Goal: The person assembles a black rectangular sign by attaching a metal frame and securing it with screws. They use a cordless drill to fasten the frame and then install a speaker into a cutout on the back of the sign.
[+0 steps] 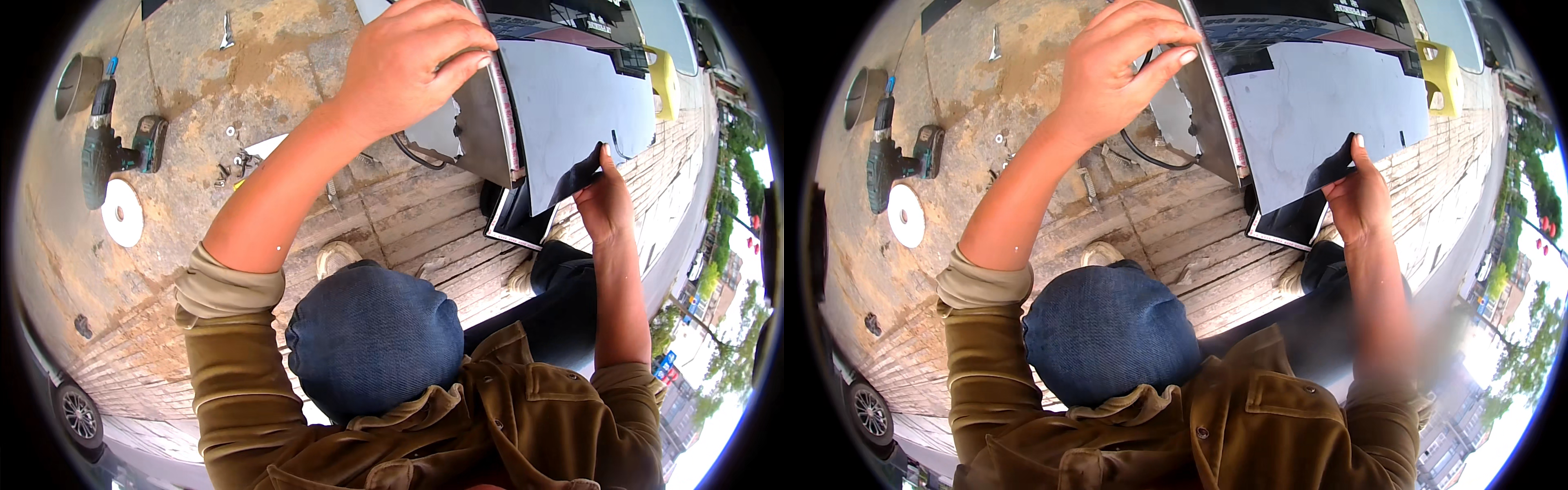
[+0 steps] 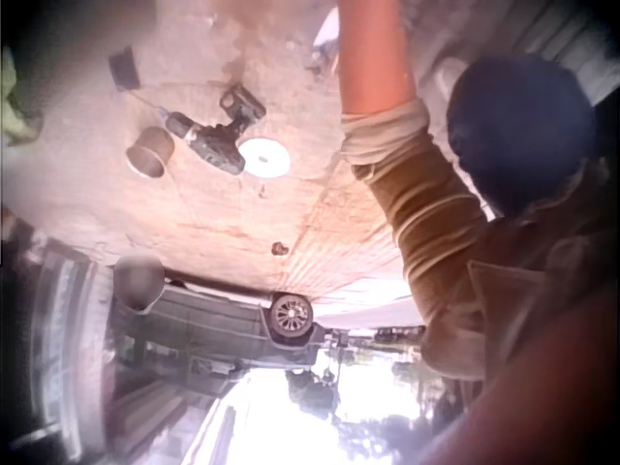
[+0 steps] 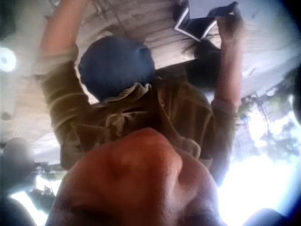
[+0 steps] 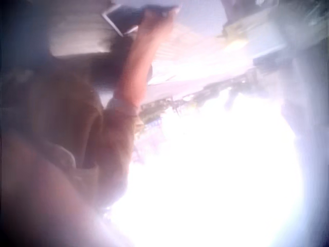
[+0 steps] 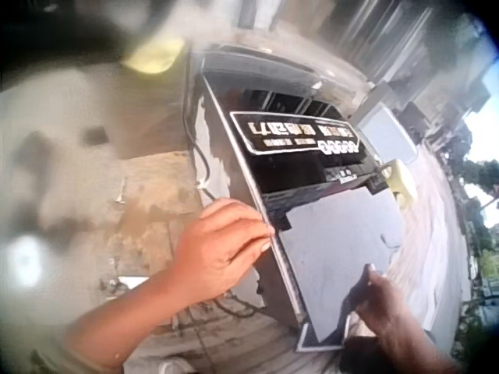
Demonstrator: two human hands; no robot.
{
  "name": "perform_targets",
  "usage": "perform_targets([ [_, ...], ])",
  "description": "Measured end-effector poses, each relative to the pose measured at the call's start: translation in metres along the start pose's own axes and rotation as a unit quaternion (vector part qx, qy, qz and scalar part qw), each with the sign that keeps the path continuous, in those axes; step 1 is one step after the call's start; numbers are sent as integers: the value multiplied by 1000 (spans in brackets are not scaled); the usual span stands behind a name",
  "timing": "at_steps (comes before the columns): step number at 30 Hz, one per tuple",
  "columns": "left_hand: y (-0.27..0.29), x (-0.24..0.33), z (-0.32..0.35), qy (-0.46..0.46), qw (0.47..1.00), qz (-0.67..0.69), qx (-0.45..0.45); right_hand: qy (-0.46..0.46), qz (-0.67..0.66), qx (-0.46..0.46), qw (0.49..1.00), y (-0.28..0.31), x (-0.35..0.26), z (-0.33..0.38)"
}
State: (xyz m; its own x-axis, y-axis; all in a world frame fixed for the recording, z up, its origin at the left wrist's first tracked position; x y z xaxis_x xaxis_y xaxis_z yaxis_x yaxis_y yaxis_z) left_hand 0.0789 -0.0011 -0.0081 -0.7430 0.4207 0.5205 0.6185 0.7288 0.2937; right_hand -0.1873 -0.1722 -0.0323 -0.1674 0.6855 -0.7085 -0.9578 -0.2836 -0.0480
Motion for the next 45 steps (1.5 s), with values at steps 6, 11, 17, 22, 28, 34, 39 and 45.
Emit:
perform_targets([
  [6,7,2,5,38,996,20,82,-10,-2,-6,1000,4,7,-3],
  [11,1,-2,9,10,996,23,90,-25,-7,-44,999,21,7,-18],
  [17,1,-8,17,-6,993,44,107,-38,17,-41,998,11,8,-15],
  [22,0,-9,19,-13,992,51,117,-44,28,-56,997,14,10,-14],
  [28,-1,-16,19,-4,990,56,133,-4,45,-42,998,11,10,-15],
  [34,-9,-15,32,9,994,-49,99,-31,73,-47,996,12,7,-14],
  [39,-16,-13,46,34,996,-38,72,-31,47,-41,998,6,7,-6],
  [45,-15,-13,43,26,994,-47,97,-6,39,-20,999,11,8,-11],
])
Point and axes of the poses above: each hand's wrist, its own z-axis away from the middle knuckle, its own y-axis out of the back of the hand, x = y × z, the point moved 7 cm from there along -z, towards the middle knuckle, and after that the axes turned 8 degrees about -y, right-handed, at the moved point
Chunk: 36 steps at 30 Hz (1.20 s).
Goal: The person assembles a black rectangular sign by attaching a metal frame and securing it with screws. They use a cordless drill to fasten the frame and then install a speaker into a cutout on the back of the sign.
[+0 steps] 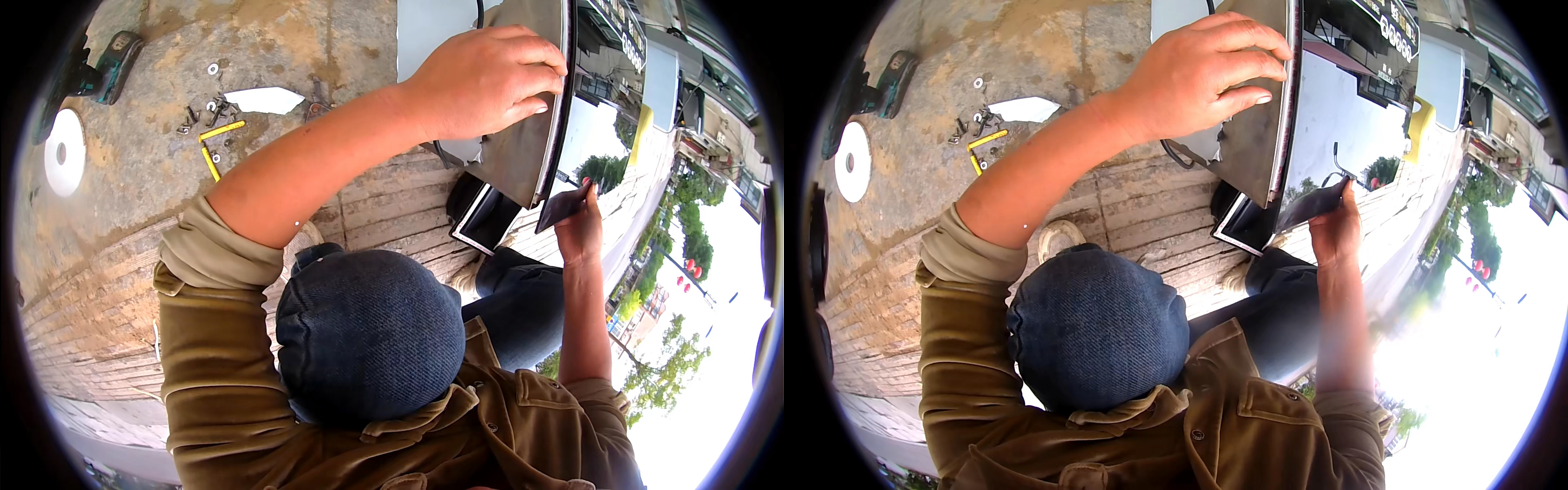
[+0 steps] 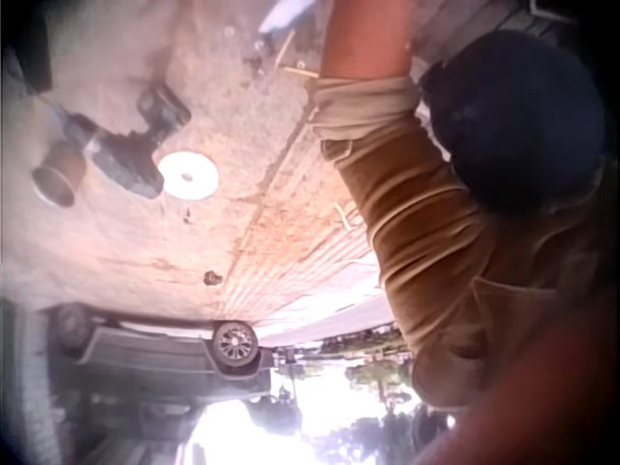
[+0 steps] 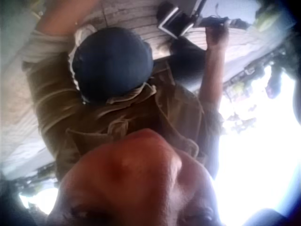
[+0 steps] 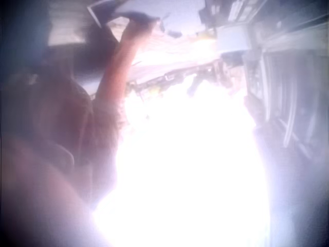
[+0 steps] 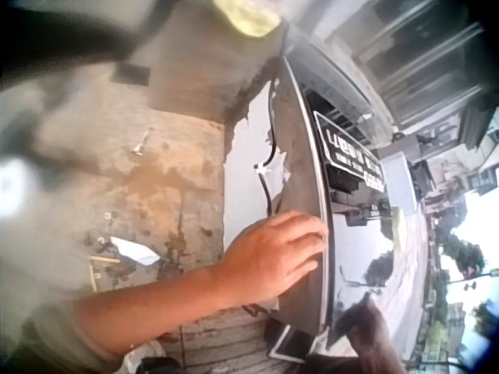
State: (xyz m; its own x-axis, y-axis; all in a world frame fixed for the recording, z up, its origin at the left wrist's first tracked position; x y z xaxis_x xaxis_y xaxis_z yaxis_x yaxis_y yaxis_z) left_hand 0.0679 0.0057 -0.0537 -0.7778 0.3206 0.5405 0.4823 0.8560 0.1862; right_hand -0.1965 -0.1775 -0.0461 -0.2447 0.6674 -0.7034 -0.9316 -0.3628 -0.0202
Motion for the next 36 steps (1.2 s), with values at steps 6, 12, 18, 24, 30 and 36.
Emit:
perform_targets([
  [6,7,0,-16,-14,997,33,63,-18,-7,-50,999,-1,3,-2],
  [12,1,-6,-41,-80,995,-53,-3,1,-3,-30,1000,-18,13,14],
  [18,-13,-5,-39,-53,994,14,-97,4,3,-36,999,-1,13,11],
  [24,-10,-11,-40,-88,994,21,-67,14,-5,-16,1000,-17,13,11],
  [30,-11,-5,-37,-96,995,15,-24,37,-4,-24,999,-9,12,15],
  [36,-9,-8,-38,-90,995,46,-9,25,-13,-80,996,-24,14,14],
])
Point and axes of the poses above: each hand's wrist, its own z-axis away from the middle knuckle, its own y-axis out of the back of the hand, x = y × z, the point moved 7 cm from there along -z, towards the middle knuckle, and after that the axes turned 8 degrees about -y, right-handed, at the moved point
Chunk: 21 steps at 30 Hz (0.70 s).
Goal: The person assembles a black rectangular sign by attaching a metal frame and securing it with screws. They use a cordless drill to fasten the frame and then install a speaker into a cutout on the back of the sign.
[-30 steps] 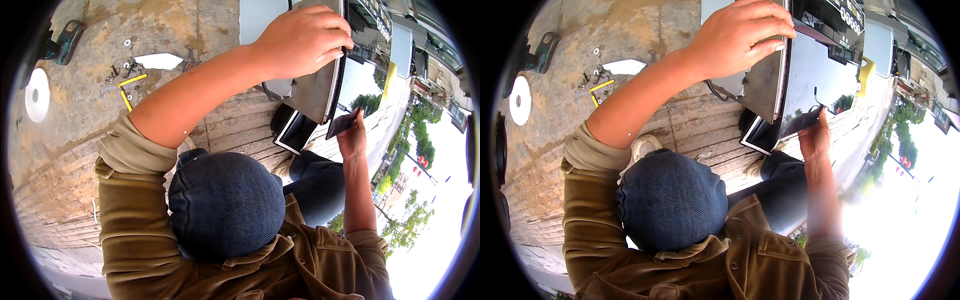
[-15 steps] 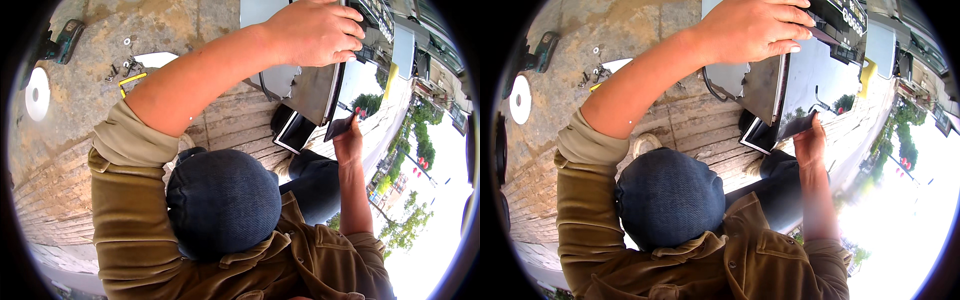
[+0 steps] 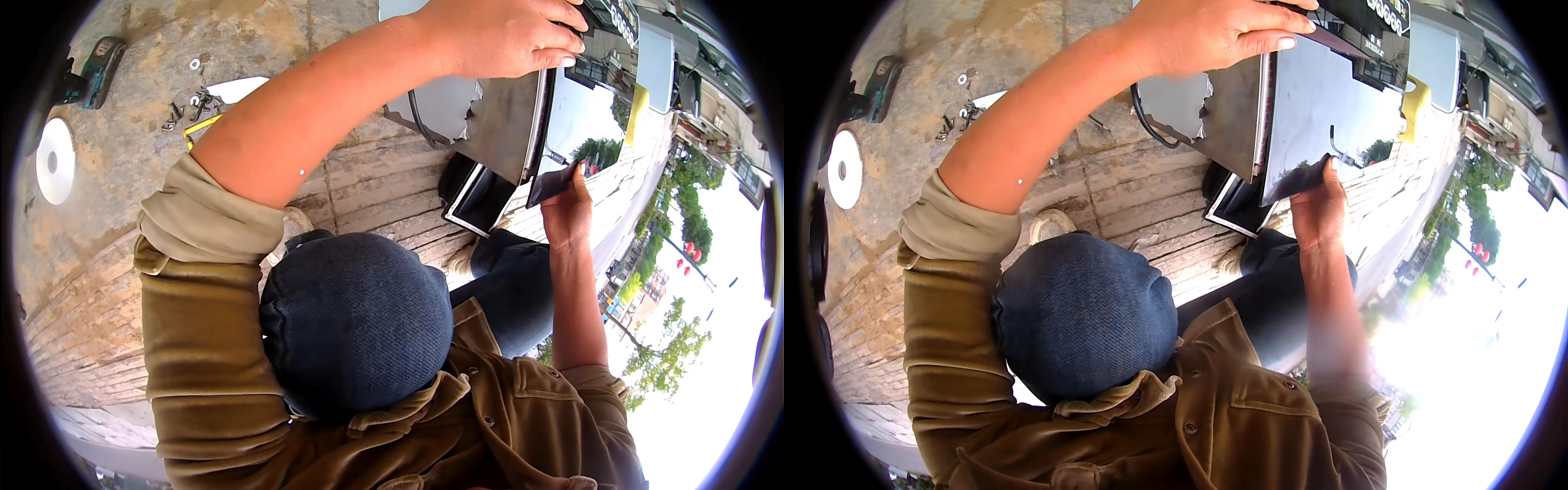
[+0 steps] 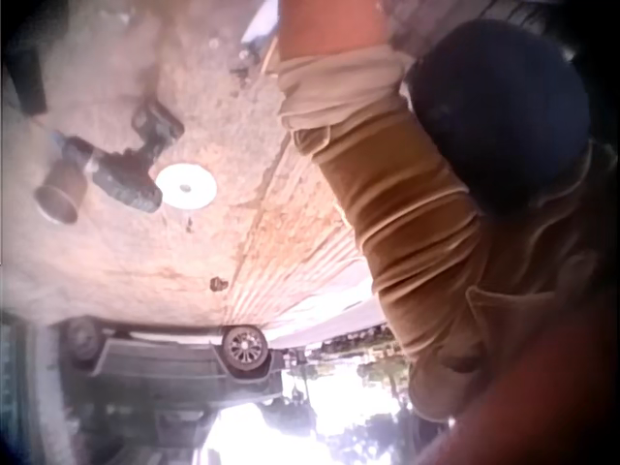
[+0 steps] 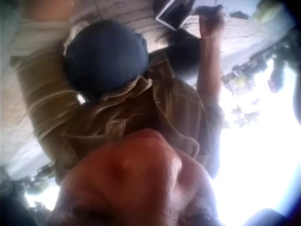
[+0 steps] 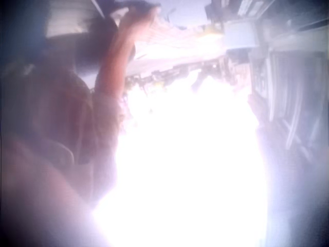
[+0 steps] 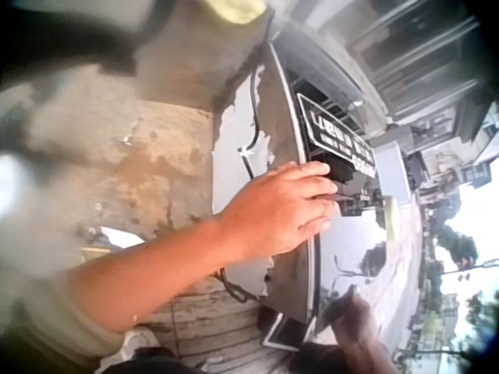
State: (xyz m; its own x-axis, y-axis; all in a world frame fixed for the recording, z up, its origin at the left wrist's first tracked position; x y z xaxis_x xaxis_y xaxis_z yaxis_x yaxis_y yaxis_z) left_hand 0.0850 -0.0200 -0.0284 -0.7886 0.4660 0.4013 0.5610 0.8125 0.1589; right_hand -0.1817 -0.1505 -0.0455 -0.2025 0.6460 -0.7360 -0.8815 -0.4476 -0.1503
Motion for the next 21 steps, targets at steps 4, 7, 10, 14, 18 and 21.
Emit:
perform_targets([
  [4,1,3,3,10,999,11,29,8,0,42,999,11,-1,1],
  [7,-2,5,0,-16,1000,-3,5,7,8,64,998,11,-2,4],
  [10,1,1,-1,-16,1000,7,16,-4,2,23,1000,12,-3,-3],
  [14,2,-1,1,-1,1000,24,19,-6,-4,32,999,8,-5,-1],
  [18,19,8,9,56,993,27,100,-8,-12,48,999,12,-13,8],
  [21,14,14,36,167,983,-6,78,-23,-16,-6,1000,10,-17,13],
])
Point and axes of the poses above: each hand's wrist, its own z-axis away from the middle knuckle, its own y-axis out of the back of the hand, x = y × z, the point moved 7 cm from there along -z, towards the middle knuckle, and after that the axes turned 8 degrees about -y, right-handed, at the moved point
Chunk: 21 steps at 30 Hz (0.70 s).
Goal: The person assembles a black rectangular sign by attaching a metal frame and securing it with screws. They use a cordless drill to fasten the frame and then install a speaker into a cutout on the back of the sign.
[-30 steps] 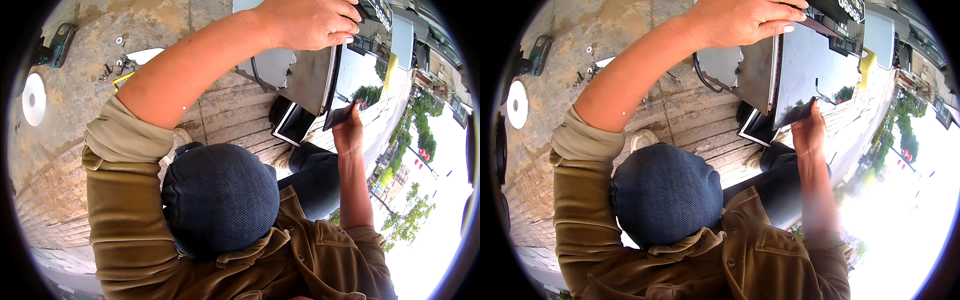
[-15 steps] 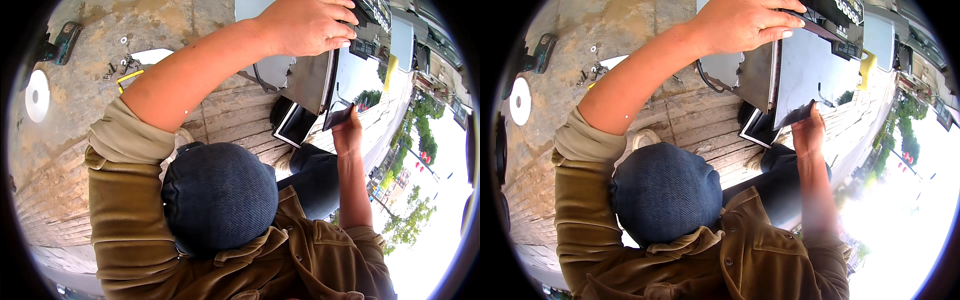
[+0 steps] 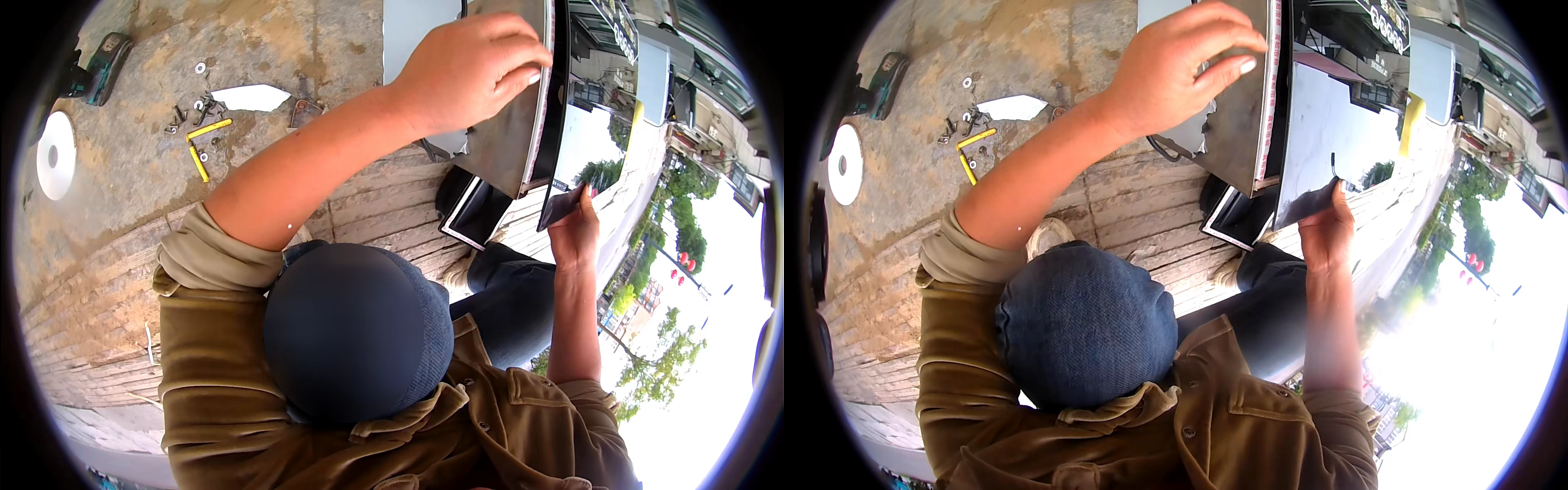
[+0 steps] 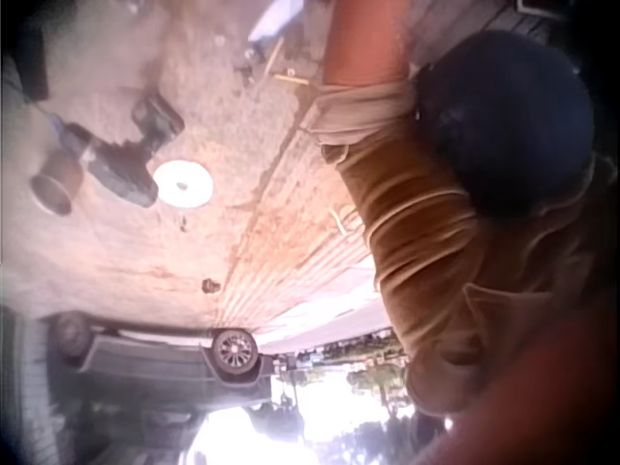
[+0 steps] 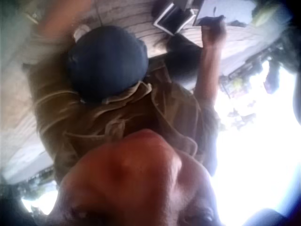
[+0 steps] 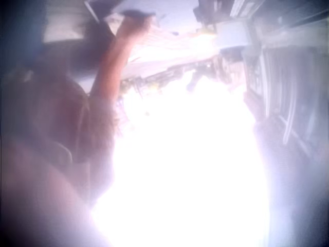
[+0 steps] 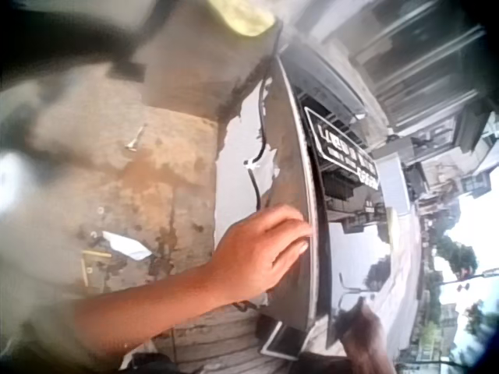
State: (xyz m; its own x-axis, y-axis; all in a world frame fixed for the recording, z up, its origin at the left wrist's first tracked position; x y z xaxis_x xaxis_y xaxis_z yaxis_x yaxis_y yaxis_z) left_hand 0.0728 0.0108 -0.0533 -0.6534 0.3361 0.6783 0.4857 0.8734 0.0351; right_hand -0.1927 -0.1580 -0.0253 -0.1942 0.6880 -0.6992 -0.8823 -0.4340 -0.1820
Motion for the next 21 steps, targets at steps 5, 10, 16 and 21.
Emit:
perform_targets([
  [5,-31,6,16,252,922,285,-76,7,-16,10,1000,4,-10,6],
  [10,-48,5,10,468,721,501,-100,24,5,81,996,-11,-11,16],
  [16,-53,6,-5,396,752,487,-202,27,19,63,997,-10,-14,16],
  [21,-58,4,-9,368,786,423,-260,18,-15,65,998,-2,-13,11],
])
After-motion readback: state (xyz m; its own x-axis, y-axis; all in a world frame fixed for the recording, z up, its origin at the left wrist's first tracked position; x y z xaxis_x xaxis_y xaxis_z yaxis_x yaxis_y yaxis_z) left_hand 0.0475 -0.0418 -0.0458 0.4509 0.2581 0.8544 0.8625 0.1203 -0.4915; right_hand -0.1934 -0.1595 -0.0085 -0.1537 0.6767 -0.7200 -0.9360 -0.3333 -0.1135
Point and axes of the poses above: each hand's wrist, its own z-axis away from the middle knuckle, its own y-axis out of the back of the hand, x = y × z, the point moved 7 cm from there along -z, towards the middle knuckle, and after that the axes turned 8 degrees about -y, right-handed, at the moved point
